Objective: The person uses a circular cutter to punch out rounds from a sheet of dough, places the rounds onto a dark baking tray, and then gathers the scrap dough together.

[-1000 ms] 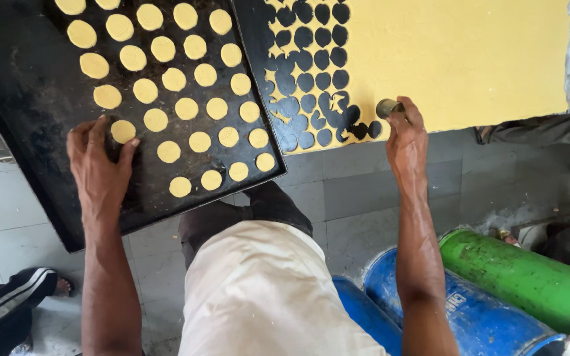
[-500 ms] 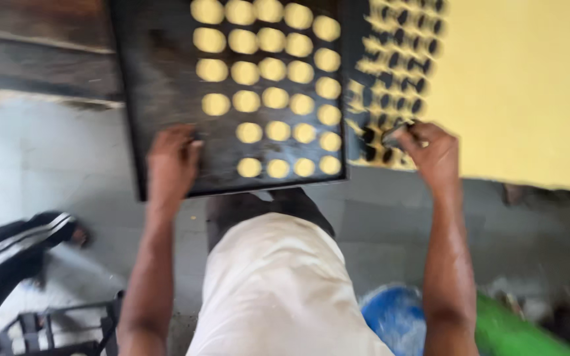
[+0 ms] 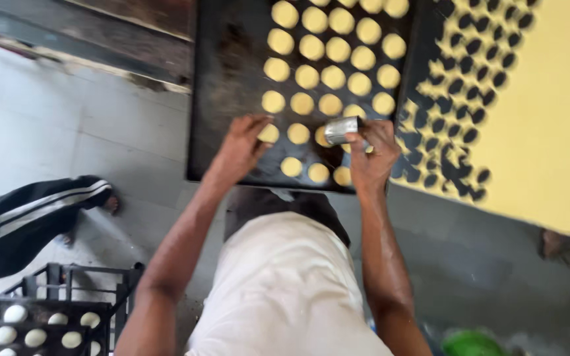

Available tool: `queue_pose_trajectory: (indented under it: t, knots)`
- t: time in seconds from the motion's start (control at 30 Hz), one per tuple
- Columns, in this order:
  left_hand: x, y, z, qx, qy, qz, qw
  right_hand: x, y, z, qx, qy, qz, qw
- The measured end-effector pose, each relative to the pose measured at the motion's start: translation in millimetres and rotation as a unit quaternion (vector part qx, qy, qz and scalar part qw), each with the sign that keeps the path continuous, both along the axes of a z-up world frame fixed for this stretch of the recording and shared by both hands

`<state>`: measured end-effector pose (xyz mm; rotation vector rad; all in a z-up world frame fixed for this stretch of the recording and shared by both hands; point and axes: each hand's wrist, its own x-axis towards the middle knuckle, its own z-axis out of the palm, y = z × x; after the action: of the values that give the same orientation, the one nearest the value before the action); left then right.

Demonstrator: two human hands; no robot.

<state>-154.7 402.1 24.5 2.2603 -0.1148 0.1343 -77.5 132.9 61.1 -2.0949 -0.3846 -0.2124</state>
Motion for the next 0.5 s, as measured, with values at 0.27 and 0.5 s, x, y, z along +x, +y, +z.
queue_pose_trajectory:
  t: [0.27, 0.5]
  knots:
    - [10, -15, -9, 0.066, 0.014, 0.029, 0.997, -24, -185, 17, -0.191, 0.019, -0.114, 0.975]
    - [16, -36, 18, 0.118, 0.034, 0.075, 0.990, 16, -296, 7, -0.327, -0.036, -0.122, 0.936]
